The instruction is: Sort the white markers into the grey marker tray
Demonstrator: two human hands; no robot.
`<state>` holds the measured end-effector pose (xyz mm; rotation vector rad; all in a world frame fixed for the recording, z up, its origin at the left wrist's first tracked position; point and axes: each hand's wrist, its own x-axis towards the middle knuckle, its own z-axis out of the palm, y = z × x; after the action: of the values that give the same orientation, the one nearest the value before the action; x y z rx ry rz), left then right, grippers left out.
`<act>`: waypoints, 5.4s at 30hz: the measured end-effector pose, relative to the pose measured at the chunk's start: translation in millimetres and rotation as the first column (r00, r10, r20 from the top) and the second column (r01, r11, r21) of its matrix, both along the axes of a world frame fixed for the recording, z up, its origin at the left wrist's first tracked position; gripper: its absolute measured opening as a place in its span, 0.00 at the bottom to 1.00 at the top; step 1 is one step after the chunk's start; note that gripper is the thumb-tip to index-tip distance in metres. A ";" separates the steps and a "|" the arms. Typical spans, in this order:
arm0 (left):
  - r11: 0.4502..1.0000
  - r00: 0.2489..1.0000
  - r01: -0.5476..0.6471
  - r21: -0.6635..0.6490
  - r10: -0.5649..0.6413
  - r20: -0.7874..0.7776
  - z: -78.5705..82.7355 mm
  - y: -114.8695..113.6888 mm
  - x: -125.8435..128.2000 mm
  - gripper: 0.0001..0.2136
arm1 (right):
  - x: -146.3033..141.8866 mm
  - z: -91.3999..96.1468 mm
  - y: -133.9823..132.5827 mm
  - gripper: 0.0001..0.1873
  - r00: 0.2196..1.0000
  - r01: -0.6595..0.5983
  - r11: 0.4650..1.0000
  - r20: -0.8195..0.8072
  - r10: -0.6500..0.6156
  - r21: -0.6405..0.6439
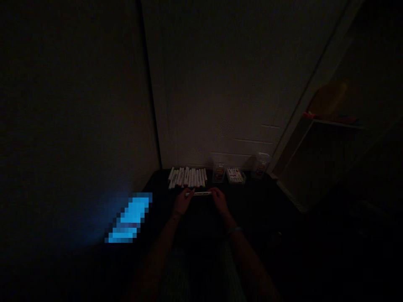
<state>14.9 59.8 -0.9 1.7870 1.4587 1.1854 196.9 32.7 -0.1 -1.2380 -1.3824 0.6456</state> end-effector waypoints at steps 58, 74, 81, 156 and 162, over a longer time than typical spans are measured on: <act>0.999 0.999 -0.002 0.042 0.004 -0.051 3.8 -7.2 2.2 0.19 | -1.0 3.9 -4.2 0.15 0.997 0.009 1.000 0.074 -0.009 -0.006; 0.999 0.996 -0.021 0.035 0.024 -0.083 4.1 -7.3 2.9 0.19 | -0.3 3.4 -4.9 0.14 0.999 -0.010 1.000 0.043 0.011 -0.010; 0.999 0.996 -0.022 0.026 0.024 -0.085 3.7 -8.1 3.1 0.19 | 3.3 2.0 -5.1 0.15 0.999 -0.025 0.999 0.049 0.024 0.019; 1.000 0.995 -0.019 0.005 0.019 -0.096 7.7 -9.9 2.7 0.20 | -0.2 3.4 -5.5 0.14 0.998 -0.007 1.000 0.056 0.008 -0.017; 0.999 0.994 -0.035 0.027 0.037 -0.099 4.4 -8.5 1.7 0.20 | 1.5 1.8 -4.0 0.15 0.997 0.001 1.000 0.075 -0.002 0.015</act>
<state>16.5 51.3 3.5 1.8679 1.5449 1.1516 198.4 28.6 1.7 -1.2627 -1.4455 0.5918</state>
